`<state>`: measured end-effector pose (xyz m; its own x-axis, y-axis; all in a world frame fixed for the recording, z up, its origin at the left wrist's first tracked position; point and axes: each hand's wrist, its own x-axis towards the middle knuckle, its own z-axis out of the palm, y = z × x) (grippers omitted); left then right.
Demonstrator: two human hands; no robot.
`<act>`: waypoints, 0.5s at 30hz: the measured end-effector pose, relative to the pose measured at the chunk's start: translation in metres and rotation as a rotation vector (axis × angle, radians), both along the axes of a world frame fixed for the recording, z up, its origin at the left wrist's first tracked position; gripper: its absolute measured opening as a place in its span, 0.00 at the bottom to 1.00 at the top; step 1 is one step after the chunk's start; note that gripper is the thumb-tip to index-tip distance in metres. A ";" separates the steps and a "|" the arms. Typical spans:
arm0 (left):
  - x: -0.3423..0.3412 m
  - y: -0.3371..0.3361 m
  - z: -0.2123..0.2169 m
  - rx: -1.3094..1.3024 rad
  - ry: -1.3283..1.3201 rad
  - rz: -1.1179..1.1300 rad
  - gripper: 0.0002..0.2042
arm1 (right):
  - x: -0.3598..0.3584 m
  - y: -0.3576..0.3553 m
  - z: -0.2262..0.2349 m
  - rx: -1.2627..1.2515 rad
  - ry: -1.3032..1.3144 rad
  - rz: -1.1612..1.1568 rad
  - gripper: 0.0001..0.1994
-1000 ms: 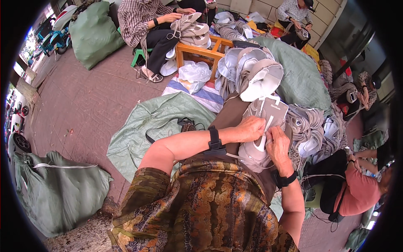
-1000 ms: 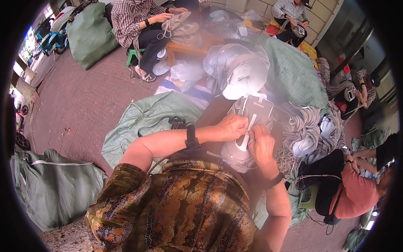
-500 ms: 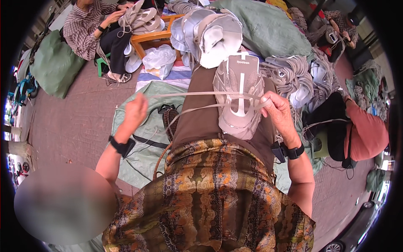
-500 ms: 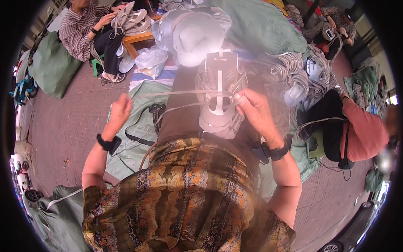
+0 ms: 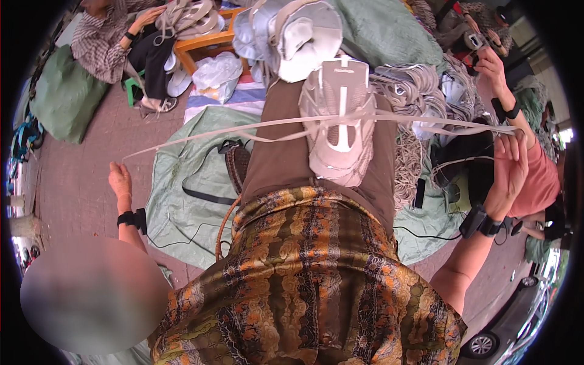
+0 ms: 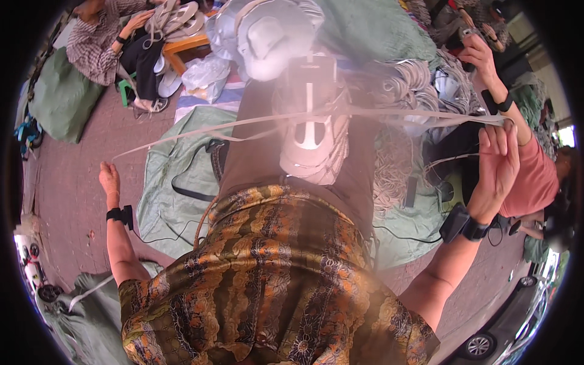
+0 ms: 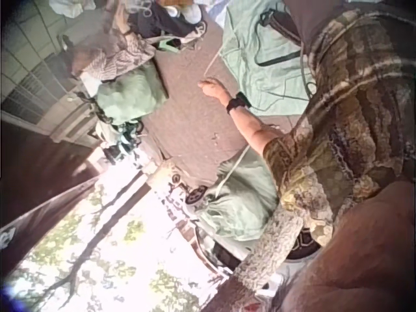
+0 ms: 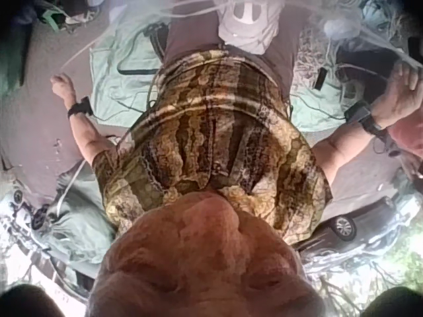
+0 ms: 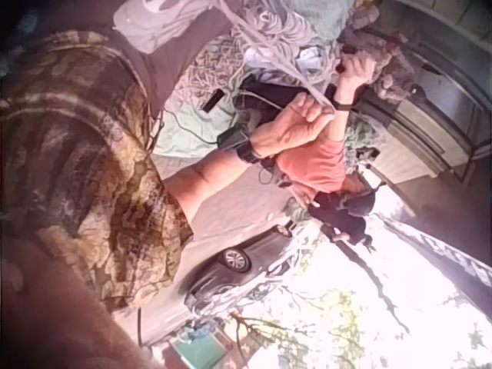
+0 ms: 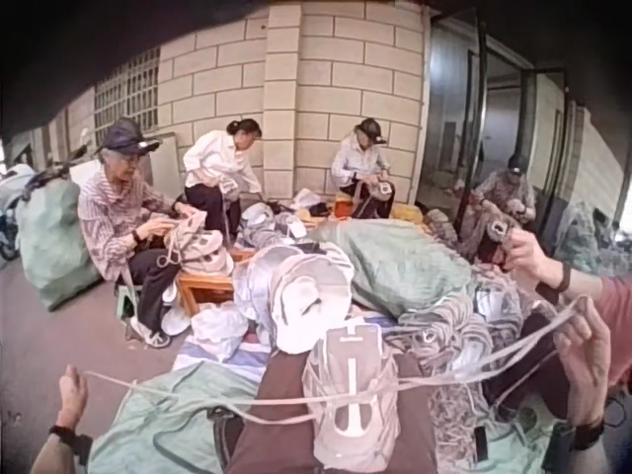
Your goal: The person threads a beige shoelace through the eyelets of a grey Reebok sneaker held on their lap. They pull the laces tight, adjust the tongue, and tie a knot to secure the laces.
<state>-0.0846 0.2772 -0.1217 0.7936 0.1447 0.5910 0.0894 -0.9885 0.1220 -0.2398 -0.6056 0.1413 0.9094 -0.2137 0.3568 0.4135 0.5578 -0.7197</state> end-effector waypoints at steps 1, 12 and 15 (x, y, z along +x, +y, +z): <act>0.008 0.011 -0.003 0.006 0.013 0.025 0.09 | -0.003 -0.020 -0.005 0.048 0.020 -0.085 0.03; 0.044 0.049 -0.023 0.065 0.299 0.296 0.15 | -0.038 -0.160 -0.132 0.272 0.420 -0.706 0.12; 0.036 0.051 -0.011 0.201 0.193 0.260 0.16 | -0.056 -0.174 -0.168 0.130 0.574 -0.808 0.06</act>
